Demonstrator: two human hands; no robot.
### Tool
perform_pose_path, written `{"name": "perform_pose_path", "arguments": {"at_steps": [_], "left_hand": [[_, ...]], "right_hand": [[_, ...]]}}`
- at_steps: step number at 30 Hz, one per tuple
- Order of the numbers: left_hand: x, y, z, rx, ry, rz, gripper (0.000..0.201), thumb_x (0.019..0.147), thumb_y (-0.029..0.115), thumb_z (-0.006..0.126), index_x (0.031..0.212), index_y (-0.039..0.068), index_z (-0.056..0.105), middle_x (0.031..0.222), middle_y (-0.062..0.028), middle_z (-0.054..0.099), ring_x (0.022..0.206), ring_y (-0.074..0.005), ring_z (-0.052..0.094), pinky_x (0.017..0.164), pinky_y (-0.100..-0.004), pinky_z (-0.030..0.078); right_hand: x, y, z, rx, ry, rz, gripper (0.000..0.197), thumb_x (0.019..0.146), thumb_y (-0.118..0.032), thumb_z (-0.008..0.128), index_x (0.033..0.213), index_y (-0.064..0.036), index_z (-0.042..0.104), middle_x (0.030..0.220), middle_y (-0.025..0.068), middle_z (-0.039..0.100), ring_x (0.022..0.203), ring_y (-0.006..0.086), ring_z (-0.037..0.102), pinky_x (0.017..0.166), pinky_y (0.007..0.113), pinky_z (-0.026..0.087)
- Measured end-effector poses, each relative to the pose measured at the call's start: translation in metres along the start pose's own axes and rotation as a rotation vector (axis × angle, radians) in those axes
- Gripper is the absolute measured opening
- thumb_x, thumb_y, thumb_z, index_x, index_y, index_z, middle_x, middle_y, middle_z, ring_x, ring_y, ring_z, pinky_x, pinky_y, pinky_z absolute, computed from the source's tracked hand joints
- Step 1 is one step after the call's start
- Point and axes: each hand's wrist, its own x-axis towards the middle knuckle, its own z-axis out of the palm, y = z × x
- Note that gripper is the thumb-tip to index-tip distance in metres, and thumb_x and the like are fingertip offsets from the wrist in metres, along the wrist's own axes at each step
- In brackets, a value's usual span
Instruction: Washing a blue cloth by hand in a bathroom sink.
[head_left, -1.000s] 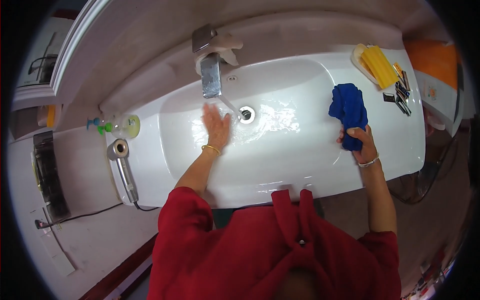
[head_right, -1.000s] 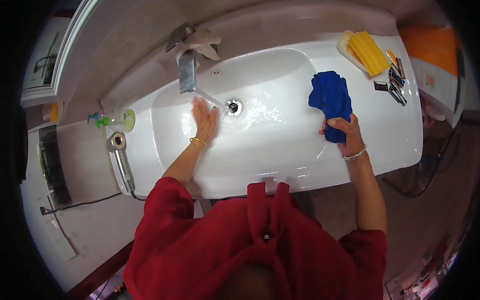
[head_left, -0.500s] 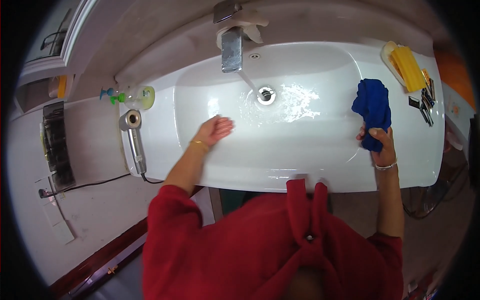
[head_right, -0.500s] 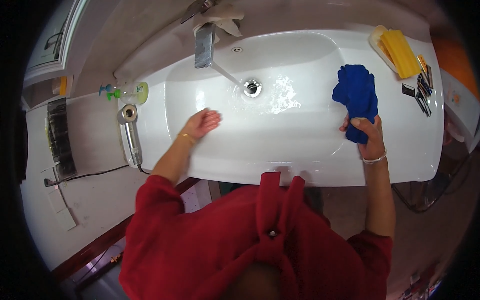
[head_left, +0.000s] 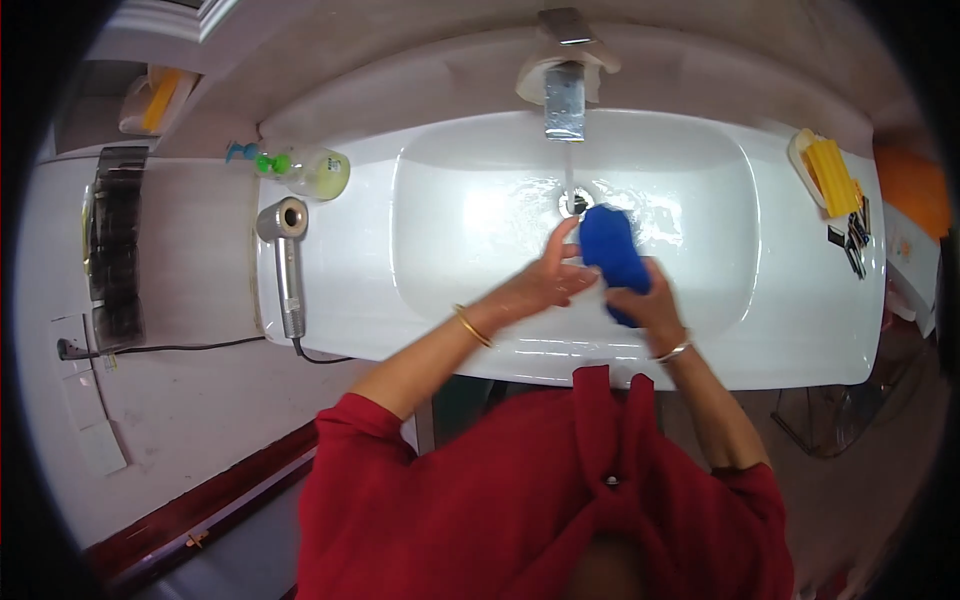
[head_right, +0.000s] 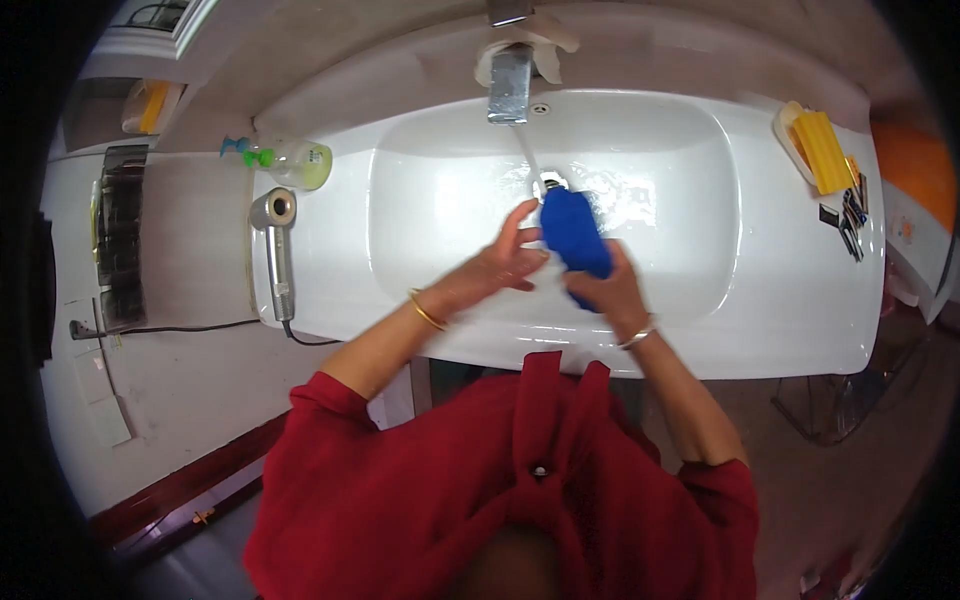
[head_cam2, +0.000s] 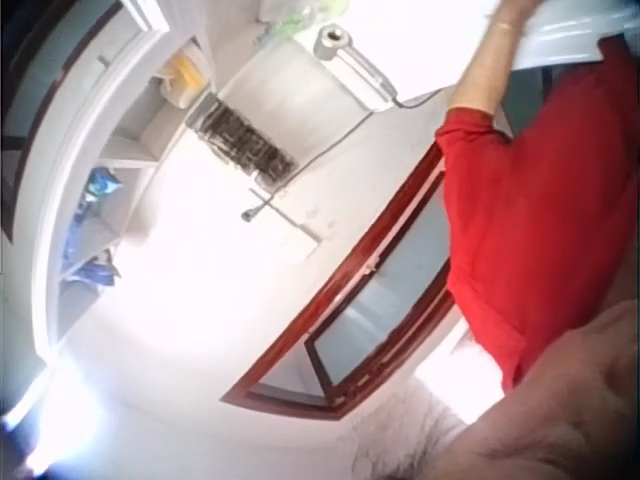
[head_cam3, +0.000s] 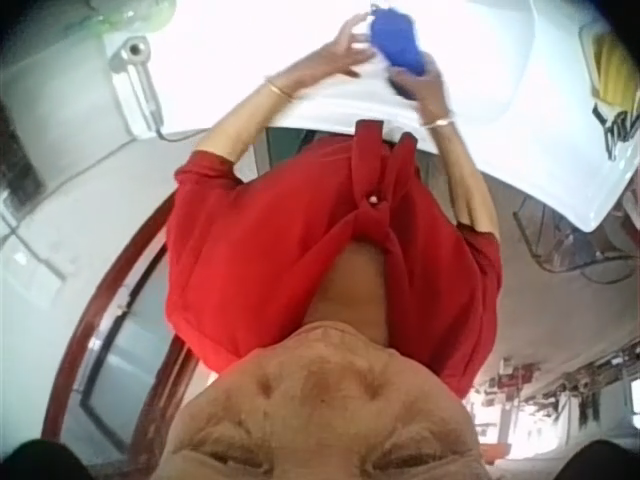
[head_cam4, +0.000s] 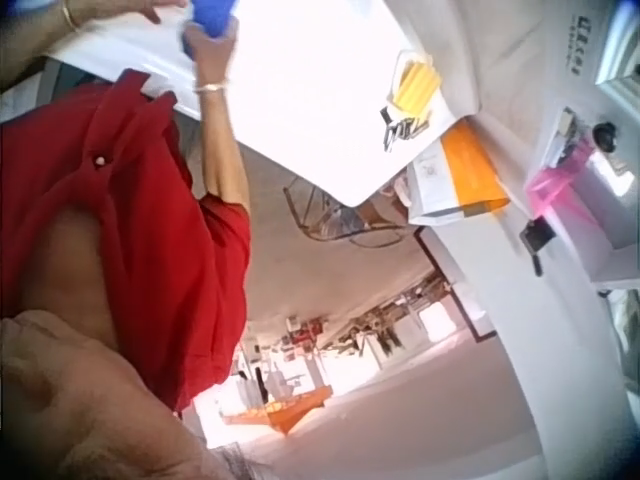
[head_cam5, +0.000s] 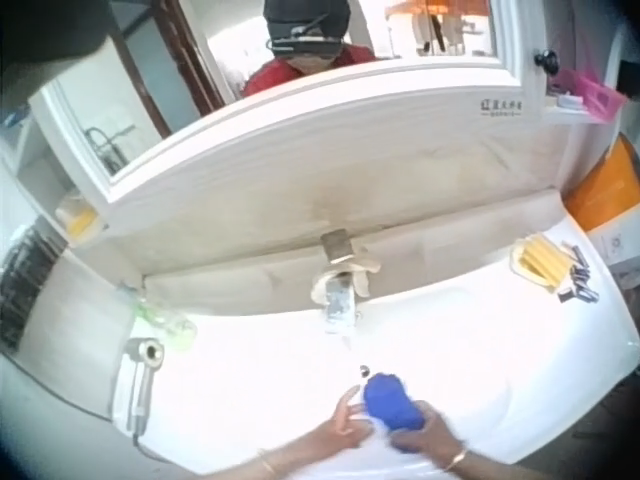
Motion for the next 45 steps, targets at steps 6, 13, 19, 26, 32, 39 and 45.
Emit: {"name": "perform_pose_path", "arguments": {"at_steps": [6,13,19,26,32,39,45], "left_hand": [[0.002,-0.002,-0.093,-0.016,0.522,0.222,0.075,0.072,0.015,0.068,0.134,0.011,0.027,0.112,-0.0108,0.05,0.094,-0.015,0.054,0.081,-0.0264,0.047],[-0.033,-0.011,-0.183,1.834,0.494,0.095,0.061,0.07,0.01,0.063,0.126,0.007,0.04,0.123,-0.0204,0.042,0.096,-0.0392,0.051,0.077,-0.0436,0.05],[-0.049,-0.059,-0.099,1.562,0.292,0.094,0.061,0.071,0.018,0.062,0.123,-0.001,0.037,0.105,-0.0272,0.045,0.088,-0.0411,0.054,0.072,-0.0451,0.049],[0.023,-0.015,-0.023,1.117,-0.251,0.098,0.05,0.068,0.019,0.065,0.115,0.013,0.048,0.097,-0.0186,0.047,0.086,-0.037,0.055,0.078,-0.0417,0.047],[0.111,0.012,0.118,0.4,-0.394,0.715,0.049,0.065,0.006,0.065,0.112,0.013,0.052,0.108,-0.014,0.049,0.104,-0.0305,0.049,0.091,-0.0354,0.04],[0.199,-0.007,0.092,0.769,-0.025,0.974,0.055,0.059,-0.013,0.059,0.105,0.015,0.05,0.114,-0.0164,0.04,0.106,-0.0363,0.047,0.091,-0.0372,0.042],[0.189,0.029,0.022,0.674,0.553,0.891,0.05,0.064,-0.01,0.057,0.11,0.007,0.045,0.104,-0.0151,0.047,0.1,-0.034,0.047,0.089,-0.0392,0.039]], "right_hand": [[0.012,-0.03,0.066,-0.054,-0.284,-0.282,0.072,0.074,-0.019,0.07,0.132,-0.0016,0.031,0.126,0.0177,0.04,0.11,0.0227,0.049,0.083,0.038,0.048],[0.009,-0.029,0.022,0.136,-0.103,0.025,0.044,0.08,-0.015,0.064,0.118,-0.0002,0.046,0.108,0.013,0.058,0.095,0.019,0.059,0.077,0.027,0.049],[-0.04,-0.026,-0.049,0.226,0.157,0.003,0.026,0.087,-0.016,0.054,0.109,-0.0018,0.053,0.095,0.0083,0.062,0.086,0.0161,0.06,0.075,0.028,0.048],[-0.079,-0.006,-0.098,0.451,0.531,-0.048,0.023,0.087,-0.012,0.054,0.107,0.0002,0.053,0.091,0.0084,0.062,0.081,0.0149,0.061,0.069,0.024,0.049],[-0.084,-0.002,-0.103,0.374,0.658,-0.159,0.021,0.086,-0.008,0.055,0.105,0.0007,0.053,0.089,0.0067,0.061,0.076,0.01,0.057,0.066,0.021,0.047],[-0.098,-0.014,-0.146,0.467,0.77,-0.218,0.015,0.086,-0.006,0.053,0.1,-0.0003,0.052,0.084,0.0073,0.059,0.072,0.0112,0.056,0.064,0.023,0.048],[-0.099,0.01,-0.144,0.495,0.739,-0.255,0.014,0.086,-0.006,0.053,0.099,0.001,0.052,0.082,0.0082,0.059,0.069,0.0132,0.057,0.064,0.024,0.049]]}}
